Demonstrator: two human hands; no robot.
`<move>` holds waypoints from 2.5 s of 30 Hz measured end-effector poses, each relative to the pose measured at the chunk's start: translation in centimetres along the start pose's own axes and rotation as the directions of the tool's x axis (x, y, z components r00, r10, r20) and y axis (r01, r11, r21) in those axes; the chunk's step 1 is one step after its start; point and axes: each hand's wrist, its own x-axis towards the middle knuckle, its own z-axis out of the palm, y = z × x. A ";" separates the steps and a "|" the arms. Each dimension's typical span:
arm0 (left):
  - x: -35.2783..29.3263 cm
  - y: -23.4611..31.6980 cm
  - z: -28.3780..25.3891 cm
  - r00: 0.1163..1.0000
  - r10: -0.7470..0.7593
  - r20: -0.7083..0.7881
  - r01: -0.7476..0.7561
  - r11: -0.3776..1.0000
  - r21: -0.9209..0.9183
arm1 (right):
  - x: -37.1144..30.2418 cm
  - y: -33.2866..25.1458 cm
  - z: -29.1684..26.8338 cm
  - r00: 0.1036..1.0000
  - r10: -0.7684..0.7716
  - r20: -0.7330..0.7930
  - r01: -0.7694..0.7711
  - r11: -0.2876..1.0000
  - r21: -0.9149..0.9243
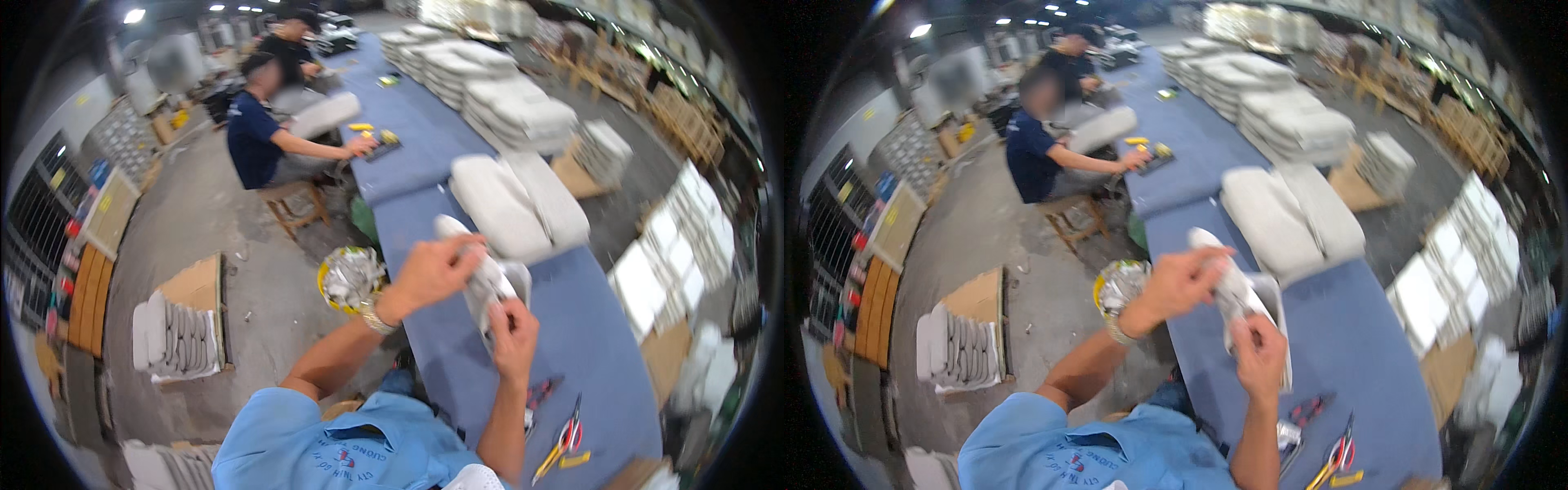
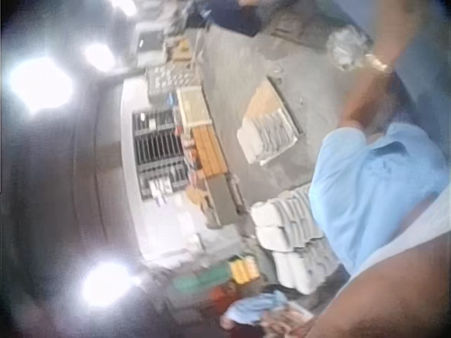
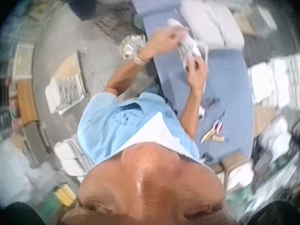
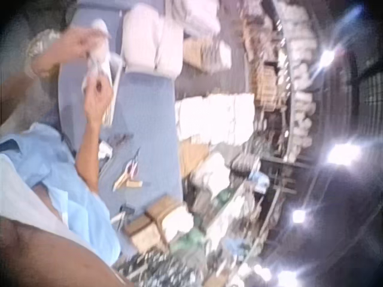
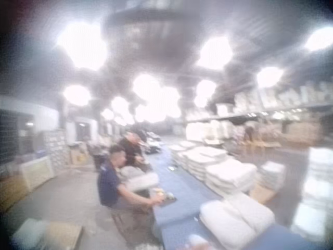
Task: The person assembles a cushion by inserting a foam insert into a fabric cover, trimming excess fabric with scissors, and securing the edges with a staple gun. The finished cushion is placed on a stack of completed units.
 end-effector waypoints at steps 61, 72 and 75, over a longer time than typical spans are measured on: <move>-4.0 12.5 -8.2 0.598 0.799 -0.068 -0.682 0.462 -0.567 | -4.9 3.4 -6.1 0.936 -0.047 -0.350 0.014 0.995 -0.098; 0.6 3.8 10.3 0.713 0.686 -0.147 -0.689 0.724 0.037 | -6.1 0.7 -6.2 0.958 -0.031 -0.284 -0.040 0.970 -0.239; 1.1 4.1 10.8 0.688 0.714 -0.134 -0.720 0.694 -0.001 | -6.9 -1.2 -8.1 0.975 -0.047 -0.219 -0.055 0.897 -0.438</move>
